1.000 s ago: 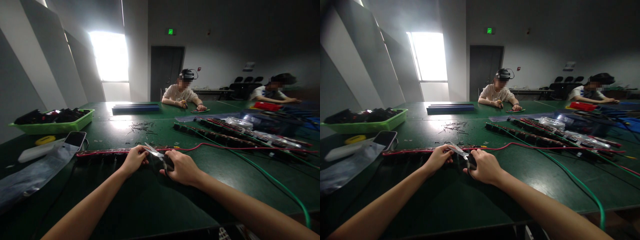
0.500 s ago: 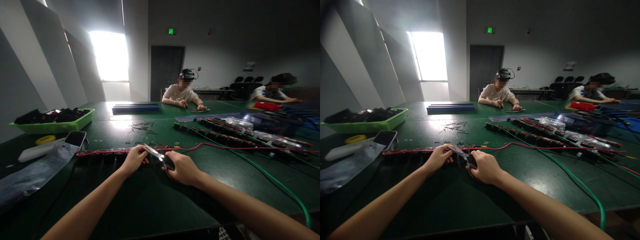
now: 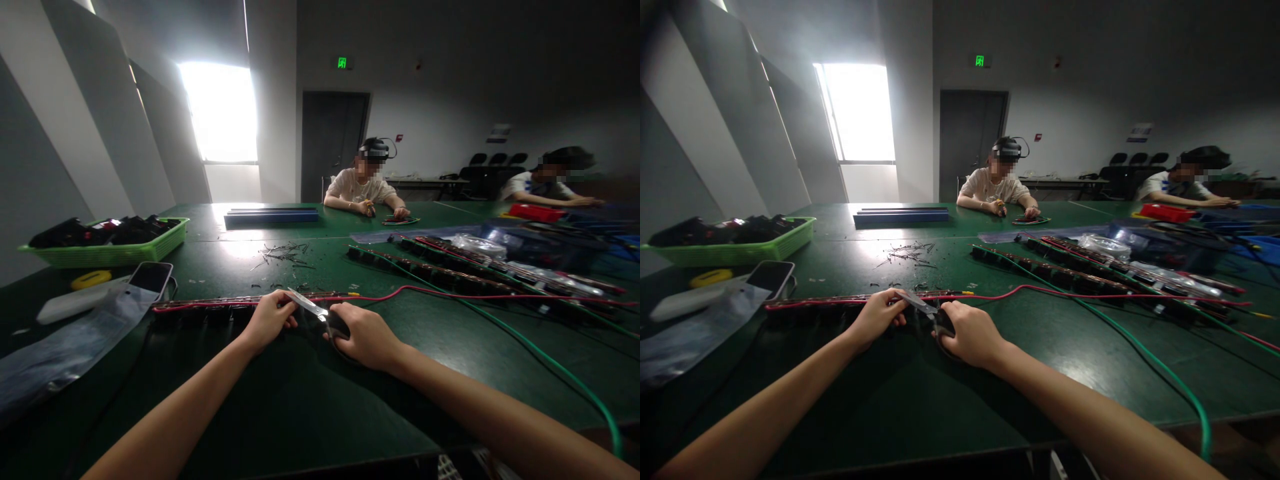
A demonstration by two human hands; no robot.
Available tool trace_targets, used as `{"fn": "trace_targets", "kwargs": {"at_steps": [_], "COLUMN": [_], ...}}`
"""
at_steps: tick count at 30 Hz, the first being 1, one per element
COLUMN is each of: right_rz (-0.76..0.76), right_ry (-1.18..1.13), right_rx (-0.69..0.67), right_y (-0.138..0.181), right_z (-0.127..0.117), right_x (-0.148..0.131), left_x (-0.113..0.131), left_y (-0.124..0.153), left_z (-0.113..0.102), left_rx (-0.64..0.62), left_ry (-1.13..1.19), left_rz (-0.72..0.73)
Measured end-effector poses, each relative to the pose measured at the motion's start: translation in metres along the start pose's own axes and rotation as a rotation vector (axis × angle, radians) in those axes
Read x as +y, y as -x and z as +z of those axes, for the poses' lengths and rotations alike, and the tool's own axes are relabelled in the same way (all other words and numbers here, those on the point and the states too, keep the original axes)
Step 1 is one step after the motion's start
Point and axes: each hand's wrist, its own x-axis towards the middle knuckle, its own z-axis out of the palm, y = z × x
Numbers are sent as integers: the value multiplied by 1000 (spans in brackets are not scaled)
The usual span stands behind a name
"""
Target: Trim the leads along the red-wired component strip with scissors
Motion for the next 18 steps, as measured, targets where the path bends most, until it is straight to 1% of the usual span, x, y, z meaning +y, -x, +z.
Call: {"fn": "trace_targets", "kwargs": {"at_steps": [7, 18], "right_rz": [4, -4], "right_ry": [-1, 23], "right_rx": [1, -50], "right_y": [0, -1], "right_z": [0, -6], "right_x": [-1, -1], "left_x": [1, 2], "left_y": [1, 1], "left_z": [1, 0], "left_rx": [2, 12], "left_ry": [-6, 12], "left_rz": [-3, -1]}}
